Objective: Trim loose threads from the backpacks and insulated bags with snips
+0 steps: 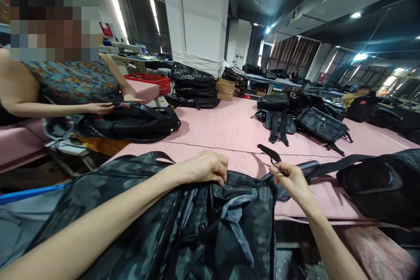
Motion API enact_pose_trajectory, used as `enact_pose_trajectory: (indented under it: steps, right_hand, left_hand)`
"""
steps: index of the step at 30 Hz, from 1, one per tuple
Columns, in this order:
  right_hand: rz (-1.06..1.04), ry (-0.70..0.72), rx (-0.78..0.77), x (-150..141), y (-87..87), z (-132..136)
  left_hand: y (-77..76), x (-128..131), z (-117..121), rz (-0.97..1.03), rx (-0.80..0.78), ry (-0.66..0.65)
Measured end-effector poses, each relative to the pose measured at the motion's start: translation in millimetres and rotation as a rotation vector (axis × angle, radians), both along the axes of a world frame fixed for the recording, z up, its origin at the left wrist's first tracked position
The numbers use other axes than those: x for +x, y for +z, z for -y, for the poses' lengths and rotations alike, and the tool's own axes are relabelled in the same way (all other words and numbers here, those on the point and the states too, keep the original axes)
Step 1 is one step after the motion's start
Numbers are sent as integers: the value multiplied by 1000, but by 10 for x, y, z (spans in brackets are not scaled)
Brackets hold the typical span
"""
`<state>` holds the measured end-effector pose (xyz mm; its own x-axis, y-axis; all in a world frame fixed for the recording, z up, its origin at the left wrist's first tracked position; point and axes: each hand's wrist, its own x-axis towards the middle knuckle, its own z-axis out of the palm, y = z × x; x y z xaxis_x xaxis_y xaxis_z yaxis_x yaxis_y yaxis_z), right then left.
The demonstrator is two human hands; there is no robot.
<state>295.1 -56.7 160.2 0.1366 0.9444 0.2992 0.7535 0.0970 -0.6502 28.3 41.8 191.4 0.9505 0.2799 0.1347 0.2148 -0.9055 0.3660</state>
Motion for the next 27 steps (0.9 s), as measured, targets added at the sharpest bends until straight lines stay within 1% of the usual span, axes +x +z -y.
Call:
enact_pose_trajectory:
  steps: [2, 4, 6, 8, 11, 13, 15, 18, 20, 24, 27]
  right_hand:
    - [2, 48, -18, -130, 60, -9]
    - [26, 98, -27, -254, 105, -38]
    - [70, 134, -19, -357, 131, -92]
    - [83, 164, -17, -428, 134, -166]
    - [8, 184, -39, -469, 96, -273]
    - [-44, 183, -57, -466, 58, -316]
    - [-63, 186, -82, -456, 28, -335]
    - [-79, 195, -116, -455, 13, -341]
    - [-90, 203, -128, -467, 24, -346]
    - [-104, 224, -140, -497, 68, -358]
    - [-82, 232, -138, -498, 75, -370]
  left_hand:
    - [46, -22, -7, -36, 70, 29]
    - [86, -54, -16, -61, 143, 99]
    - [114, -92, -32, -52, 165, 150]
    - [133, -125, -51, 15, 100, 164]
    - [139, -152, -77, 125, -75, 126]
    - [121, -154, -98, 118, -159, 61]
    - [85, -151, -130, 70, -178, 9]
    - [34, -149, -194, 23, -105, 1]
    - [26, -147, -224, 0, -55, 1]
    - [66, -134, -205, -45, 42, 5]
    - [85, -129, -160, -68, 94, 35]
